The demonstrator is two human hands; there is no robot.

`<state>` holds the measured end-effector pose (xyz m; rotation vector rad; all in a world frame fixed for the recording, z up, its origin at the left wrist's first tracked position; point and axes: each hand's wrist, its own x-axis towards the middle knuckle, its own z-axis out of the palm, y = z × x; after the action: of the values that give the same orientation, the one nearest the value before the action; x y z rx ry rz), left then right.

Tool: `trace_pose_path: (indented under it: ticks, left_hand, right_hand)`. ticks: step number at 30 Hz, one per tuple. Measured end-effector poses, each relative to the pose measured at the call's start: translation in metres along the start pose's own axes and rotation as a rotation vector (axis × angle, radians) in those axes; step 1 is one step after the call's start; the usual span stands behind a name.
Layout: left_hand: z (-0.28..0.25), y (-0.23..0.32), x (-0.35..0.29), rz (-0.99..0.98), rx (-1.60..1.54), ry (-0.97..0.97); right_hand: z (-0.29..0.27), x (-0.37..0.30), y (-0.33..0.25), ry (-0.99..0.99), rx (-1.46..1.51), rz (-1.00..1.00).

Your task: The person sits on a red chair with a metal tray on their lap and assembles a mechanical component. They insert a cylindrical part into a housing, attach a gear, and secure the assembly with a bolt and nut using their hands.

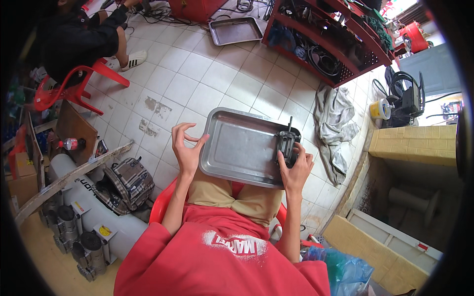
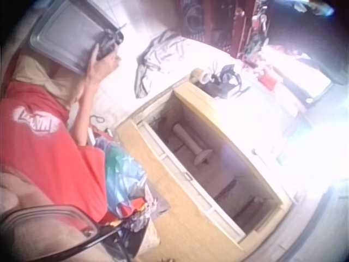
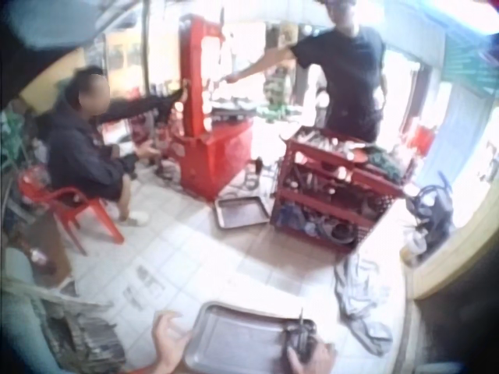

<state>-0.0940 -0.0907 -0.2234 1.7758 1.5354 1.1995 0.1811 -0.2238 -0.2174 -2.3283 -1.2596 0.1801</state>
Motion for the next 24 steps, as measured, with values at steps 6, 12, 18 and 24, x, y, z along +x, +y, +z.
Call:
trace_pose_path:
  ticks: [6,12,18,24]
  left_hand:
    - [0.021,-0.007,-0.009,-0.230,-0.246,-0.062]
    - [0.051,0.036,-0.029,0.043,-0.193,-0.419]
    - [0.106,0.043,-0.048,0.167,-0.050,-0.659]
    - [0.141,0.062,-0.052,0.040,0.024,-0.630]
  right_hand:
    - [0.008,0.005,-0.004,0.085,0.177,-0.002]
    - [0.008,0.012,-0.011,0.005,0.246,0.038]
    - [0.020,0.022,-0.010,-0.109,0.525,0.028]
    - [0.016,0.016,-0.006,0.050,0.615,0.105]
